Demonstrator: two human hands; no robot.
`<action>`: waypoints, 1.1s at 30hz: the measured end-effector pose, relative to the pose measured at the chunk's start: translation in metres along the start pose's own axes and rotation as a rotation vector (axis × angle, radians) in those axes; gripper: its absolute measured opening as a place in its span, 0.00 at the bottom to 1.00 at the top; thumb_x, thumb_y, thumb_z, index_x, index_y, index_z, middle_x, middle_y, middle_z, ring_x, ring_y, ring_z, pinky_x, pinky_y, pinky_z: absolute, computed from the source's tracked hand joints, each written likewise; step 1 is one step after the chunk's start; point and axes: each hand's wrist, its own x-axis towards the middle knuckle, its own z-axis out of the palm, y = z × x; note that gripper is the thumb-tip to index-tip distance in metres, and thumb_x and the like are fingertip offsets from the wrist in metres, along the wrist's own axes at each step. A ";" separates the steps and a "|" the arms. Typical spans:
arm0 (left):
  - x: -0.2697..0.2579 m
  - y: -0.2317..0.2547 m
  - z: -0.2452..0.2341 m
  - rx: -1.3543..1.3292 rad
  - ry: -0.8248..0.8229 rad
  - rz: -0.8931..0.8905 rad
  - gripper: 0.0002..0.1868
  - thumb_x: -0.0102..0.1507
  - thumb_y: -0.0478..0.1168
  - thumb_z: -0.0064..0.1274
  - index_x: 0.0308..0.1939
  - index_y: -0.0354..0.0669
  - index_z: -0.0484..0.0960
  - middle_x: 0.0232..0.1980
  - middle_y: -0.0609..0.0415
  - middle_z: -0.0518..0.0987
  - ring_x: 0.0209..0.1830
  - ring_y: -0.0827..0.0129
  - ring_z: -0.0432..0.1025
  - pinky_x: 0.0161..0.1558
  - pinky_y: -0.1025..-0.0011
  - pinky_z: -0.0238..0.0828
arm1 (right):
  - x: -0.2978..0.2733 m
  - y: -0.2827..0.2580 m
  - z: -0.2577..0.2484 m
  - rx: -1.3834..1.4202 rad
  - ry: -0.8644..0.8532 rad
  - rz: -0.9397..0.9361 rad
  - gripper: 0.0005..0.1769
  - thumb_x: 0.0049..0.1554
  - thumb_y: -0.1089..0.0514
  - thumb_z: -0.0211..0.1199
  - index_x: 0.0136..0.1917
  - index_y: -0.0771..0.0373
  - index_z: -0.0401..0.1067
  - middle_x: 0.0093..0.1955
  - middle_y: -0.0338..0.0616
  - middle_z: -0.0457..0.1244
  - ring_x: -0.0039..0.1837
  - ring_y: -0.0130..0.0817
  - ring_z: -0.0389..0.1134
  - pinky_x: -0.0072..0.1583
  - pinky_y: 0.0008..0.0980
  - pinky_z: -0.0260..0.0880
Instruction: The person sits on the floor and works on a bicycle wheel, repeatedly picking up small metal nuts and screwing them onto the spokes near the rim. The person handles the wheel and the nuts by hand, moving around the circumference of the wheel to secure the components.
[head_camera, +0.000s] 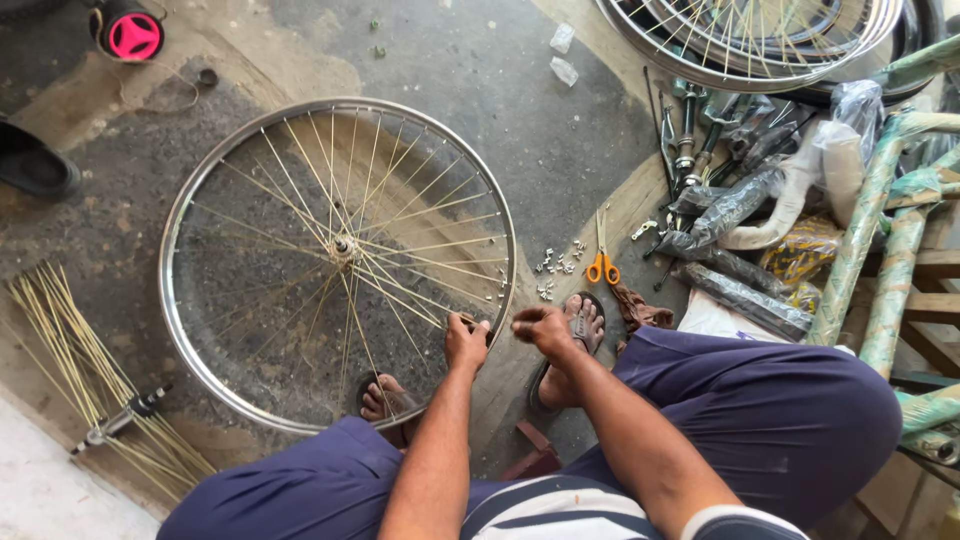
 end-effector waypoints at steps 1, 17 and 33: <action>0.002 0.000 0.001 -0.001 -0.001 -0.006 0.21 0.58 0.43 0.65 0.49 0.42 0.72 0.42 0.48 0.82 0.42 0.55 0.78 0.46 0.59 0.74 | 0.001 -0.014 0.003 0.016 0.048 -0.024 0.13 0.53 0.67 0.70 0.52 0.71 0.78 0.44 0.45 0.72 0.43 0.34 0.74 0.47 0.31 0.78; 0.019 -0.041 0.016 -0.152 -0.025 0.090 0.21 0.58 0.39 0.67 0.48 0.38 0.73 0.41 0.49 0.80 0.38 0.63 0.75 0.42 0.65 0.74 | -0.222 -0.395 -0.081 0.624 0.186 -0.715 0.04 0.69 0.63 0.59 0.57 0.63 0.72 0.47 0.45 0.67 0.42 0.25 0.66 0.39 0.19 0.65; 0.011 -0.030 0.013 -0.064 0.002 0.074 0.21 0.59 0.43 0.63 0.52 0.40 0.75 0.47 0.45 0.82 0.46 0.53 0.76 0.49 0.58 0.73 | 0.030 0.043 -0.028 0.125 -0.035 0.117 0.14 0.55 0.66 0.68 0.55 0.70 0.74 0.44 0.46 0.71 0.41 0.32 0.71 0.46 0.33 0.76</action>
